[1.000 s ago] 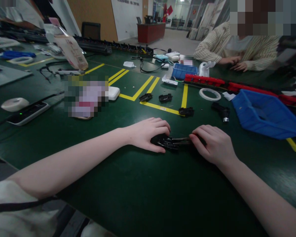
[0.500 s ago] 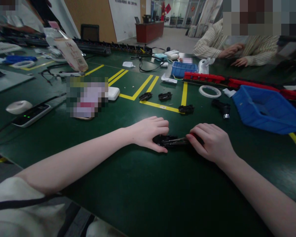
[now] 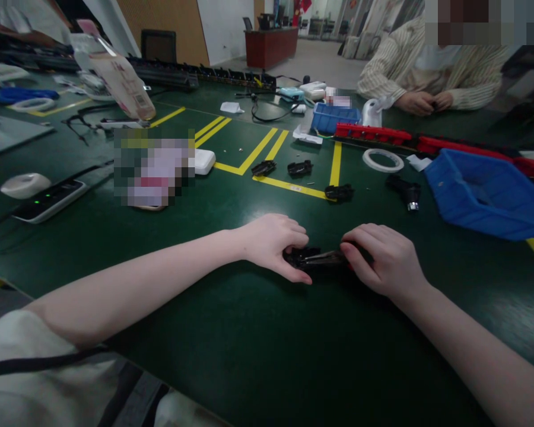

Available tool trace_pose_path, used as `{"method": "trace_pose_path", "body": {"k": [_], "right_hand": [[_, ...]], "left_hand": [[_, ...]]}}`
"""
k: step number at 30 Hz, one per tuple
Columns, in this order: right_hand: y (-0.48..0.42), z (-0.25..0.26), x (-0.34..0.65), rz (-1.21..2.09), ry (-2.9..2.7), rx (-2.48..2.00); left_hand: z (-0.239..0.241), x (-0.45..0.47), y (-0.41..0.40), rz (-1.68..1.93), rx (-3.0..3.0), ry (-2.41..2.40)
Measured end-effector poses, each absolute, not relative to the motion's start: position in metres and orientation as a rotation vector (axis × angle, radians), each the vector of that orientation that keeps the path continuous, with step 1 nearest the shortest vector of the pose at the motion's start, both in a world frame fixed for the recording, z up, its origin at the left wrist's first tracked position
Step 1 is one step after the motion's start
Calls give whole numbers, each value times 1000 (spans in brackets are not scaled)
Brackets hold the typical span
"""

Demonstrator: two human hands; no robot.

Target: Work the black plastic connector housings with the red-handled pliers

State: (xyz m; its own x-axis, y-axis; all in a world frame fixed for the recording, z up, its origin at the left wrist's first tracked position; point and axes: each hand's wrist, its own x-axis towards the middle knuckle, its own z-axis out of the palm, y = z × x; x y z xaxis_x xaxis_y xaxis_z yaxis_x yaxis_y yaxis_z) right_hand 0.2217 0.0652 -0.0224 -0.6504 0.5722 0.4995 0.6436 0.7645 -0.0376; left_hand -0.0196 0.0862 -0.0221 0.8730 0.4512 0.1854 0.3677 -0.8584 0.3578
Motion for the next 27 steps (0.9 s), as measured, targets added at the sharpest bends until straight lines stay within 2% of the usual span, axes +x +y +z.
{"method": "trace_pose_path", "body": {"k": [27], "right_hand": [[69,-20,227,-237,-2517,-799]], "left_hand": [[-22,-19,84,380,2808,603]]}}
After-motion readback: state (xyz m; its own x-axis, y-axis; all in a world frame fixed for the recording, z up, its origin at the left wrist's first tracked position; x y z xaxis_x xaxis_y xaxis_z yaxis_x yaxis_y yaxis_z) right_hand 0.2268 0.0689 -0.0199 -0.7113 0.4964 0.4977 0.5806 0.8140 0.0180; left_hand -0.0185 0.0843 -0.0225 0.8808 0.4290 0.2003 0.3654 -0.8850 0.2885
